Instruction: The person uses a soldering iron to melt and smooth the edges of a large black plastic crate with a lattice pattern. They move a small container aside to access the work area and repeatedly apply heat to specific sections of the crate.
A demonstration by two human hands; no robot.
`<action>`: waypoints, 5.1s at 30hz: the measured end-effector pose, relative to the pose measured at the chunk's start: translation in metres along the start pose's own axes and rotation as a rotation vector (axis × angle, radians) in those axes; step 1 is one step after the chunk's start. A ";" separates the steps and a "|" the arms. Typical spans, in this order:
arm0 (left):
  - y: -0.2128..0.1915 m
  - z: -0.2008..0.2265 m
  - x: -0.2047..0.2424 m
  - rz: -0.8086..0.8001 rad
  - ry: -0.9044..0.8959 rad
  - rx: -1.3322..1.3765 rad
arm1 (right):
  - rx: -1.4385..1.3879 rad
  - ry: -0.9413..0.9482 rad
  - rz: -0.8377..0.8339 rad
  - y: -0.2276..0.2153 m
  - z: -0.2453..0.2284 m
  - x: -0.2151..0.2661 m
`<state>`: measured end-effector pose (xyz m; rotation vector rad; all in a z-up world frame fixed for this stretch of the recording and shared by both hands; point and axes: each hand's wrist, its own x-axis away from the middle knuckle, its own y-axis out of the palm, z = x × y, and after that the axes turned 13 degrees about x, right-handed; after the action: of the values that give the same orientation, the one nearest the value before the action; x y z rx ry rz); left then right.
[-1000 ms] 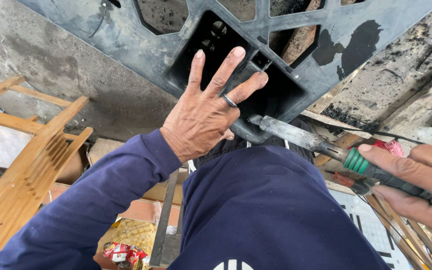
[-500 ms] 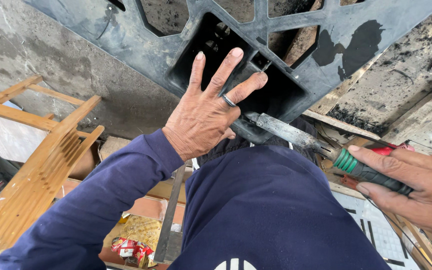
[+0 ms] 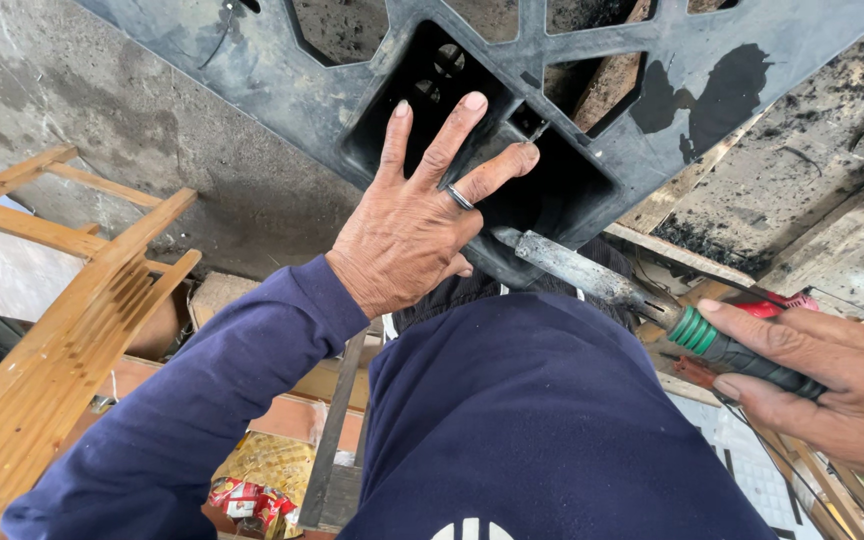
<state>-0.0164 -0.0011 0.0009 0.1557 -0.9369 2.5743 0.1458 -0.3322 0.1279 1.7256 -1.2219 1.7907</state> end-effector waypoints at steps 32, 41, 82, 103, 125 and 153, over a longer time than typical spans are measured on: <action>0.000 -0.002 -0.002 -0.019 0.012 -0.010 | 0.155 0.038 -0.150 -0.005 -0.006 -0.011; 0.000 0.000 -0.003 -0.018 -0.009 -0.024 | 0.102 -0.005 -0.192 -0.009 0.003 -0.018; 0.000 0.000 0.001 0.022 0.015 -0.037 | -0.018 -0.022 -0.003 0.014 -0.002 0.000; 0.012 -0.005 0.024 0.184 -0.277 -0.020 | 0.236 -0.326 0.008 0.020 0.025 -0.014; 0.002 0.005 0.011 0.135 -0.376 0.043 | -0.198 -0.140 0.146 0.005 0.014 -0.012; 0.002 0.005 0.015 0.213 -0.349 0.094 | -0.032 -0.139 -0.072 -0.022 0.025 -0.040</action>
<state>-0.0305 -0.0005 0.0069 0.5760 -0.9966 2.8464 0.1857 -0.3276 0.0945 1.8786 -1.2195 1.6249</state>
